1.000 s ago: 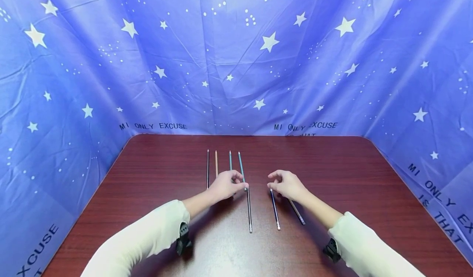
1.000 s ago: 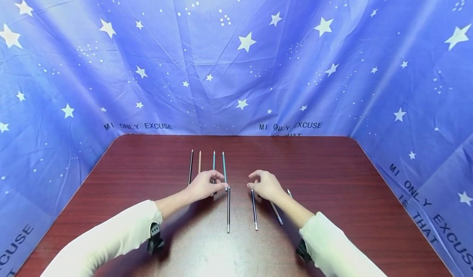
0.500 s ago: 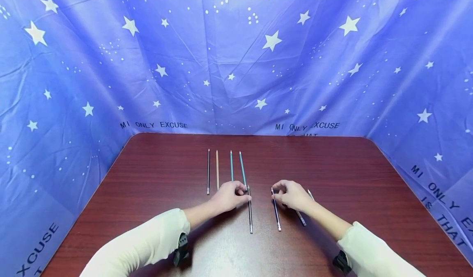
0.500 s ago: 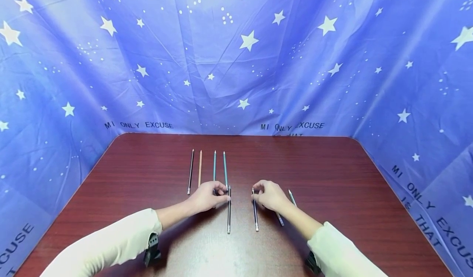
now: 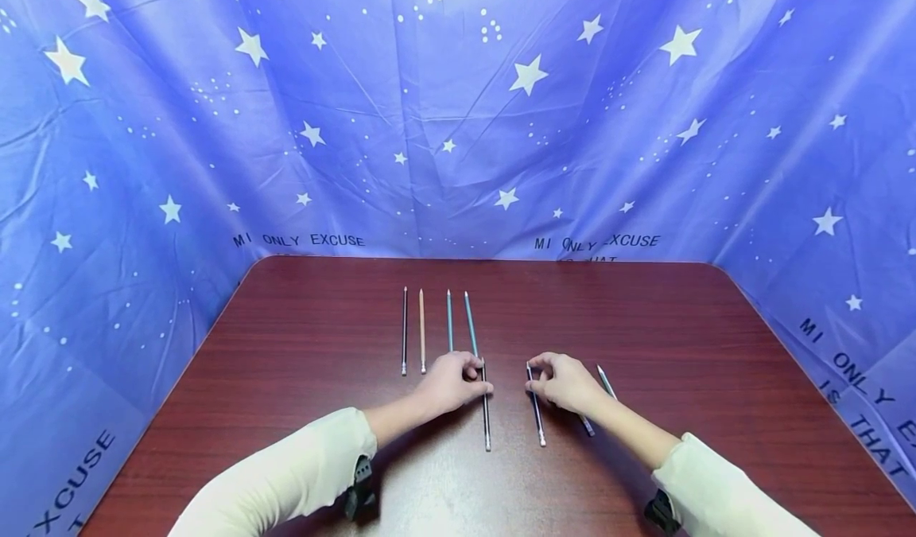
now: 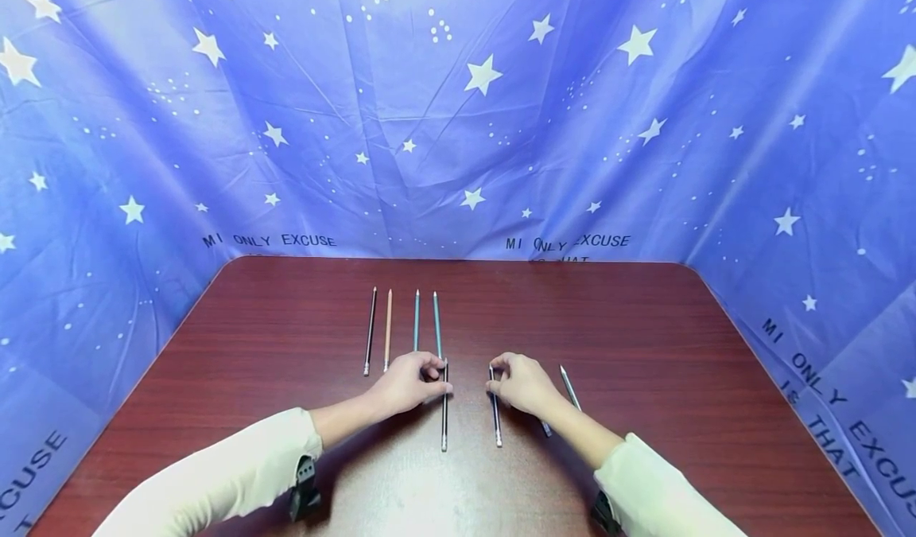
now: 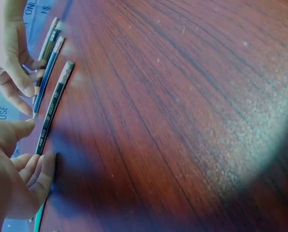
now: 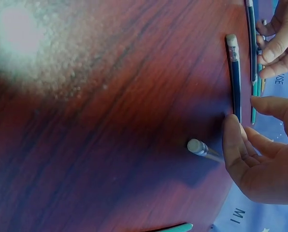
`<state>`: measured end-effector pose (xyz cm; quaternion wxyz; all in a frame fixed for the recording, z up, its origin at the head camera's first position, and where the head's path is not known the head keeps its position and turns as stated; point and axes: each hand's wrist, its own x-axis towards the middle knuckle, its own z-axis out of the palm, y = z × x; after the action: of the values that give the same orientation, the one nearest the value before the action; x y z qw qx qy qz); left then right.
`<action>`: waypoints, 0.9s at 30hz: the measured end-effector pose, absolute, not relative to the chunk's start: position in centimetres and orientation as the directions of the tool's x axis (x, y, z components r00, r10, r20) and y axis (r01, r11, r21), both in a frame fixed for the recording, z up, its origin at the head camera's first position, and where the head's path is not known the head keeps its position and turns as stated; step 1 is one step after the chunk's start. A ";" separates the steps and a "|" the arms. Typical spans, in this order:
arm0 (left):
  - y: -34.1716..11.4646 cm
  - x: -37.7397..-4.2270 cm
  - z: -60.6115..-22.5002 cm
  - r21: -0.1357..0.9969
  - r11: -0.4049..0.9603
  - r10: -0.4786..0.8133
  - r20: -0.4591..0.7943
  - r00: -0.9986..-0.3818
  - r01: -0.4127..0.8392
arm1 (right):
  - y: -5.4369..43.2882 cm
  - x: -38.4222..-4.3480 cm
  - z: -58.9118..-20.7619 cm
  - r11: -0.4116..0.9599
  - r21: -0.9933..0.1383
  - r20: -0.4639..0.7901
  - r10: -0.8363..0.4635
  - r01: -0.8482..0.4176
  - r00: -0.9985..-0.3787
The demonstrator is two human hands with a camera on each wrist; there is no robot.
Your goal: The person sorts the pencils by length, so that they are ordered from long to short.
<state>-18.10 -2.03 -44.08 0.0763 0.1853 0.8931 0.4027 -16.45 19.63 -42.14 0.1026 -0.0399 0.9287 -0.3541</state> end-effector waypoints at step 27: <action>-0.9 -17.8 -44.0 0.585 0.728 0.408 0.052 -0.912 0.358 | 19.3 -16.1 -42.8 0.809 -0.580 -0.071 -0.173 -0.100 -0.982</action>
<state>-17.77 -0.92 -43.99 0.0402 0.2063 0.9285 0.3061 -16.12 19.26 -42.84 0.0601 -0.0718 0.9490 -0.3010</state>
